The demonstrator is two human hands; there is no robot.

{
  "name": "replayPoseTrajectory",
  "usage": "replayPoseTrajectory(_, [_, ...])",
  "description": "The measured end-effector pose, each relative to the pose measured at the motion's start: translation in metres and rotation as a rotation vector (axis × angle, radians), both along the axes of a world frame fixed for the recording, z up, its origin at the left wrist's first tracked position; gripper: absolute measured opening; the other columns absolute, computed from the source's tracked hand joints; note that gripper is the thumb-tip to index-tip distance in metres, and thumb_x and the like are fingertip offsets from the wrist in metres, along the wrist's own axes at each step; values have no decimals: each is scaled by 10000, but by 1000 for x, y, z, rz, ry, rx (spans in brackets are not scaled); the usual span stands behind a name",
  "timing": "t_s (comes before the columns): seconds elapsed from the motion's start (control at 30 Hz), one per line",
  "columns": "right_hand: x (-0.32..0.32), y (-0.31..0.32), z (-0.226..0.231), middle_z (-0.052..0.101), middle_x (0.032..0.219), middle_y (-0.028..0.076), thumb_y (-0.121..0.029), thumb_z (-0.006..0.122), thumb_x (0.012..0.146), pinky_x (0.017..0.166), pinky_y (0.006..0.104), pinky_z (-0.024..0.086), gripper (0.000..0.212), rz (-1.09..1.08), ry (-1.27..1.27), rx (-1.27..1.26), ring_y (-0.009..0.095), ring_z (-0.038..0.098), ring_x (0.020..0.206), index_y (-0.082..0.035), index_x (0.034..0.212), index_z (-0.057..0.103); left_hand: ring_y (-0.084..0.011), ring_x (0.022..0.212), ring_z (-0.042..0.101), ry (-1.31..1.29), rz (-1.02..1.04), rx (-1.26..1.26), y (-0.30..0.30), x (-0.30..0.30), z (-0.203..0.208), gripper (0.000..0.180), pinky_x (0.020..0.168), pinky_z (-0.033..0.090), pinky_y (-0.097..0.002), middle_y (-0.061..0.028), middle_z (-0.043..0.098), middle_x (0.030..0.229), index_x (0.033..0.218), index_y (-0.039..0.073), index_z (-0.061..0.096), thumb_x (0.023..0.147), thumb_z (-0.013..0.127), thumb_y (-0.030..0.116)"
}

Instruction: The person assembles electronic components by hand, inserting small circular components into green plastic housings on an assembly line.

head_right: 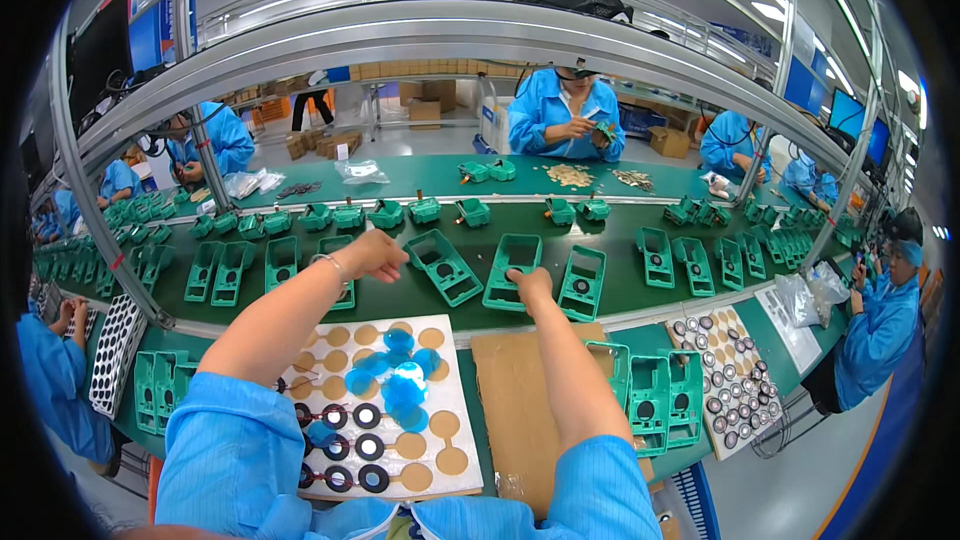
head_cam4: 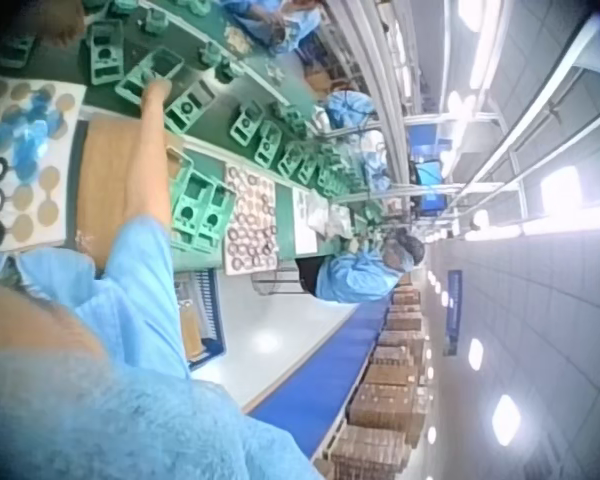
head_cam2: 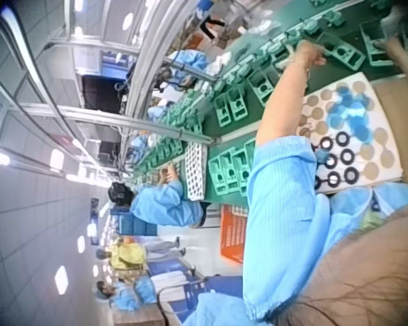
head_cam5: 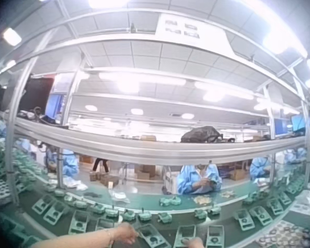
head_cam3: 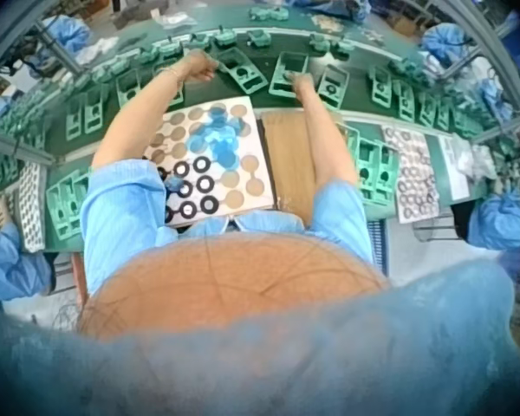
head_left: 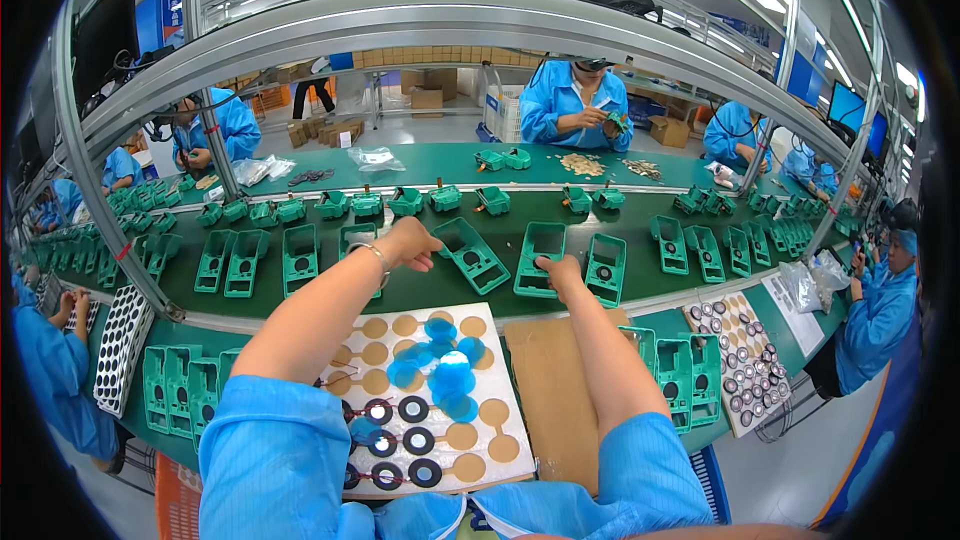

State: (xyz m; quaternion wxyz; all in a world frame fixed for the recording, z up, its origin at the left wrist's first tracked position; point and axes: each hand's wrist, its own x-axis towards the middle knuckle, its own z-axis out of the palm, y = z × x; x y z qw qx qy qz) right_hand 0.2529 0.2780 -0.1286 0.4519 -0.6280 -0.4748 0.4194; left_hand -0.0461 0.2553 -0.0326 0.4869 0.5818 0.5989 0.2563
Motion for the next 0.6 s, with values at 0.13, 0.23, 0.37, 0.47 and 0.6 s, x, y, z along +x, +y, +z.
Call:
replayPoseTrajectory(0.13, [14, 4, -22, 594, 926, 185, -318, 663, 775, 758, 381, 447, 404, -137, -748, 77, 332, 552, 831, 32, 948, 559, -276, 581, 636, 101, 64, -124, 43, 31, -48, 406, 448, 552, -343, -220, 582, 798, 970, -115, 515, 796, 656, 223])
replayPoseTrajectory(0.23, [-3, -26, -1, 512, 1097, 171, -273, 668, 752, 861, 396, 409, 452, -201, -1138, 215, 350, 476, 997, 30, 1047, 508, -289, 551, 632, 129, 120, -212, 63, 50, -71, 460, 404, 529, -348, -250, 589, 781, 989, -127, 492, 800, 658, 258])
replayPoseTrajectory(0.37, [-43, -86, 58, 571, 924, 155, -194, 652, 754, 758, 399, 437, 254, 153, -744, 730, 329, 511, 895, -24, 932, 591, -239, 475, 607, 261, 195, -421, 91, 57, -90, 335, 341, 456, -304, -127, 634, 708, 1060, -43, 521, 859, 556, 222])
replayPoseTrajectory(0.47, [-73, -139, 102, 591, 785, 120, -171, 635, 764, 712, 389, 440, 161, 547, -445, 610, 304, 537, 790, -36, 848, 615, -187, 433, 564, 141, 171, -456, 100, 44, -94, 179, 315, 422, -287, -112, 622, 647, 802, 21, 549, 869, 417, 123])
replayPoseTrajectory(0.6, [-75, -182, 120, 600, 762, 114, -152, 619, 772, 694, 386, 443, 122, 805, -415, 582, 294, 546, 764, -36, 808, 610, -190, 491, 600, 64, 161, -124, 53, 44, -17, 145, 374, 484, -296, -122, 605, 634, 767, -23, 555, 834, 480, 81])
